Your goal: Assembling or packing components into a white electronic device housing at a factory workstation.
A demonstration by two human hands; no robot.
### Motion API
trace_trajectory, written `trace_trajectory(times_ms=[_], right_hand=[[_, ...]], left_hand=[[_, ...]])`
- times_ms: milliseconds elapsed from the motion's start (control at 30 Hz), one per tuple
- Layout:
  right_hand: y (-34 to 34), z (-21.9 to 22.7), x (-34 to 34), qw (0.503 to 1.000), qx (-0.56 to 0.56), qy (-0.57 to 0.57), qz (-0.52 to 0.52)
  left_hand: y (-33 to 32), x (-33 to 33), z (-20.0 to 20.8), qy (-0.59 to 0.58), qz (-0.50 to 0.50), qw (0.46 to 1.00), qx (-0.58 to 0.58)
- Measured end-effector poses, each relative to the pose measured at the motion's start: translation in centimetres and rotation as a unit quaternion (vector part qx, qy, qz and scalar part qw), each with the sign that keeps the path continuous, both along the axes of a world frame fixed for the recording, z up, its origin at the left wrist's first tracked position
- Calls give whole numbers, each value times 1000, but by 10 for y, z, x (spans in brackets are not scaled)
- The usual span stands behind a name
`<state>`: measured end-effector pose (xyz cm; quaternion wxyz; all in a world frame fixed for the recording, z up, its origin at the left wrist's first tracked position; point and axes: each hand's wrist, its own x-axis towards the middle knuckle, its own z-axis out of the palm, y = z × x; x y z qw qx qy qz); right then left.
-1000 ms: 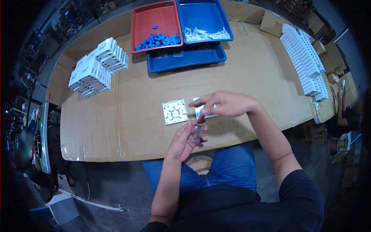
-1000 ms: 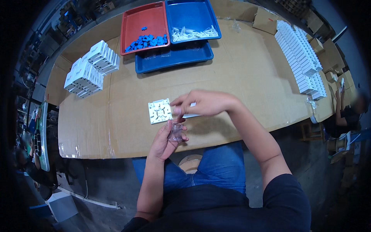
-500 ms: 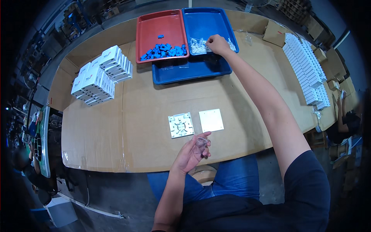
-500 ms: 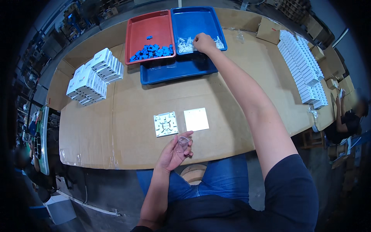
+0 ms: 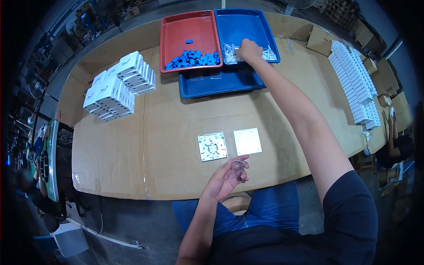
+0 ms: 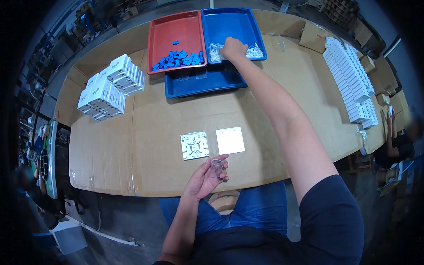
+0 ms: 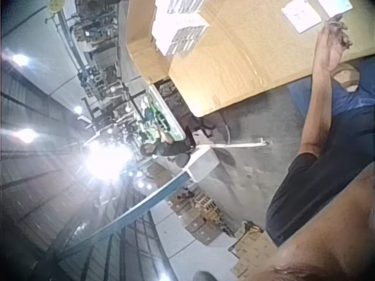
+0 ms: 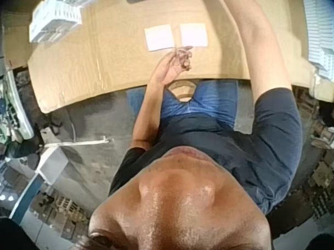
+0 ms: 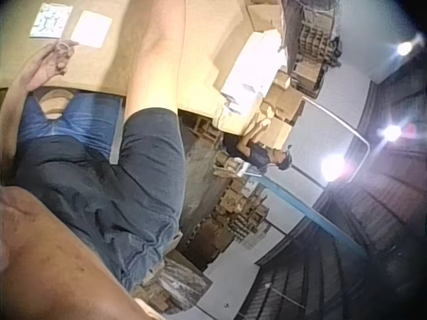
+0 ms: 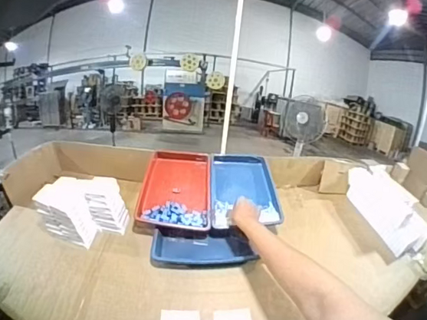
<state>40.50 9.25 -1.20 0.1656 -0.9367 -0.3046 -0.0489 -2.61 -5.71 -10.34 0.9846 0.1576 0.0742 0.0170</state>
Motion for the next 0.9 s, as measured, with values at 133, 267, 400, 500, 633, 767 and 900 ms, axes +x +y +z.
trace_trajectory(times_ms=[133,267,400,500,633,767,900], right_hand=[[-10,-1,10,998,43,11,36],[-34,26,-18,846,379,341,157],[-81,47,-54,737,425,483,208],[-124,32,-96,726,423,491,231],[-195,-2,-165,725,395,523,213],[-244,-20,-225,769,319,518,198],[-262,-17,-252,780,319,487,230]], left_hand=[[-3,-2,-1,11,-1,999,35],[-3,-8,-10,11,3,1000,17],[-3,-7,-13,8,-2,1000,-6],[-3,-8,-19,6,26,1000,13],[-4,-4,-20,1,38,998,51],[-4,-3,-14,-12,37,999,26],[-4,-5,-10,2,39,998,46]])
